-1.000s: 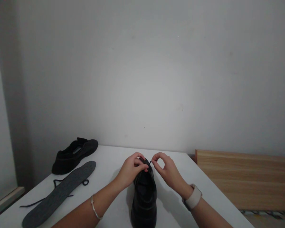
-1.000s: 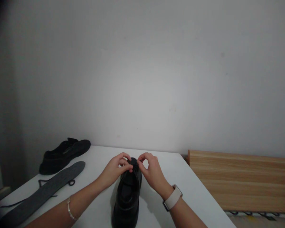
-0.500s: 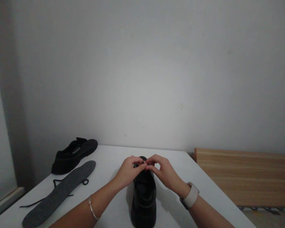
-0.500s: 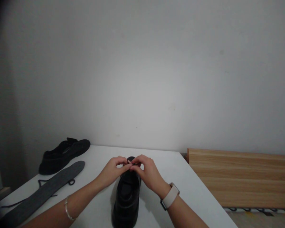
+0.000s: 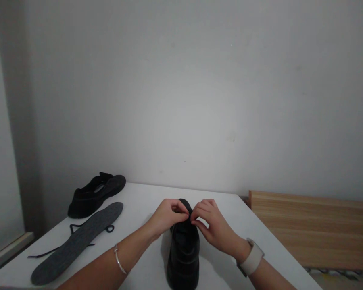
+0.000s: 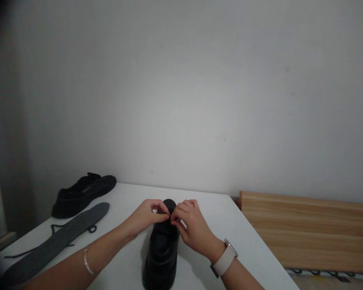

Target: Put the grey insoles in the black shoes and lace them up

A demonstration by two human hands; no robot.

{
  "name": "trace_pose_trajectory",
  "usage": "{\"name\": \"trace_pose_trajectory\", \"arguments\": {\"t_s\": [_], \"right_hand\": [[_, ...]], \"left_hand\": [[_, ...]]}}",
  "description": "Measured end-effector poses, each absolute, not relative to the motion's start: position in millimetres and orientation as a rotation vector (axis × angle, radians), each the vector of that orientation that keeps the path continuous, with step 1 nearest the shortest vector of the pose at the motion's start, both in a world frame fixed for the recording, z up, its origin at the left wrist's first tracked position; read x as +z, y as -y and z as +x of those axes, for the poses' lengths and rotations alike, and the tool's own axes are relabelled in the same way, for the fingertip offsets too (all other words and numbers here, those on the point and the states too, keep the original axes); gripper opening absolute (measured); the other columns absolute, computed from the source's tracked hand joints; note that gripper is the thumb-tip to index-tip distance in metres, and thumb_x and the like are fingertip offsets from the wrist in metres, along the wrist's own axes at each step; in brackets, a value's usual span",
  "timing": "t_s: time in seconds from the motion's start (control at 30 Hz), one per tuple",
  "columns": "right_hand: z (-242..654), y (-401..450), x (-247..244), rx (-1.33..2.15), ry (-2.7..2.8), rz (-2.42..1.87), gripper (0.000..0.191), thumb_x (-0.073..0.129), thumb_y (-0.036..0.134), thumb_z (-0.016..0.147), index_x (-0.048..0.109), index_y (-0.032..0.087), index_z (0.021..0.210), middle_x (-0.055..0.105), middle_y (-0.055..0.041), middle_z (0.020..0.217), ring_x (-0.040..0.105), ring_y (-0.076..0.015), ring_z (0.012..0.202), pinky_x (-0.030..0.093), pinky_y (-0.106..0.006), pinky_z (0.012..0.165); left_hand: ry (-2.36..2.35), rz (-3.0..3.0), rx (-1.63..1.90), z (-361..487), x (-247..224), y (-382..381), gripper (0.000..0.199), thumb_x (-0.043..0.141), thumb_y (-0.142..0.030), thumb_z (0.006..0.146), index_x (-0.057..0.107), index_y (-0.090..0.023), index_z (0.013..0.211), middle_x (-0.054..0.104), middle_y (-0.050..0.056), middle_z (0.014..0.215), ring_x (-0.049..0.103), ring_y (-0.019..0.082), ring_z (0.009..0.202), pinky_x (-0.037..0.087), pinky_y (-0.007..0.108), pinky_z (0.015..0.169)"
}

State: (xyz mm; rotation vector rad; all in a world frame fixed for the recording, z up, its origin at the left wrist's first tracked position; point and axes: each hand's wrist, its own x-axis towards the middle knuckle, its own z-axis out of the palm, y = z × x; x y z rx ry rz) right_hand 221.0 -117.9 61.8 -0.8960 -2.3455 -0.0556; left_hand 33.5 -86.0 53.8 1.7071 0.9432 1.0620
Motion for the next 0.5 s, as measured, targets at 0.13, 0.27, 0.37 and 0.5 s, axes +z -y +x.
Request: {"name": "trace_pose_trajectory", "arguments": {"t_s": [0.13, 0.27, 0.37, 0.5], "right_hand": [[215, 116, 61, 0.077, 2.223, -0.913, 0.011, 0.049, 0.020, 0.091, 0.059, 0.022, 0.094, 0.063, -0.0037, 0.093, 0.052, -0.0191, 0.091, 0.036, -0.037, 0.086], [206, 102, 53, 0.405, 2.030, -0.913, 0.020, 0.046, 0.030, 0.093, 0.064, 0.020, 0.093, 0.066, -0.0044, 0.090, 0.056, -0.0177, 0.083, 0.042, -0.032, 0.078], [202, 90, 49, 0.644, 1.950, -0.925, 0.030, 0.052, 0.042, 0.089, 0.067, 0.017, 0.081, 0.066, -0.0029, 0.077, 0.055, -0.0162, 0.072, 0.043, -0.029, 0.070], [205, 80, 50, 0.936, 1.861, -0.889, 0.039, 0.060, 0.052, 0.080, 0.068, 0.014, 0.074, 0.064, -0.0014, 0.069, 0.055, -0.0152, 0.068, 0.042, -0.029, 0.068]], "left_hand": [[-1.139, 2.113, 1.200, 38, 58, 97, 0.012, 0.059, -0.008, 0.062, 0.058, -0.019, 0.069, 0.063, 0.000, 0.076, 0.055, 0.019, 0.082, 0.039, 0.034, 0.079], [-1.200, 2.519, 1.267, 41, 58, 104, 0.024, 0.052, -0.001, 0.064, 0.056, -0.020, 0.078, 0.061, 0.000, 0.081, 0.051, 0.020, 0.086, 0.035, 0.036, 0.081], [-1.193, 2.778, 1.271, 42, 52, 100, 0.022, 0.052, -0.001, 0.071, 0.056, -0.020, 0.083, 0.062, 0.001, 0.082, 0.049, 0.021, 0.087, 0.034, 0.038, 0.081], [-1.208, 2.965, 1.307, 44, 42, 93, 0.019, 0.052, -0.004, 0.078, 0.057, -0.019, 0.089, 0.062, 0.003, 0.085, 0.048, 0.022, 0.087, 0.033, 0.040, 0.080]]}}
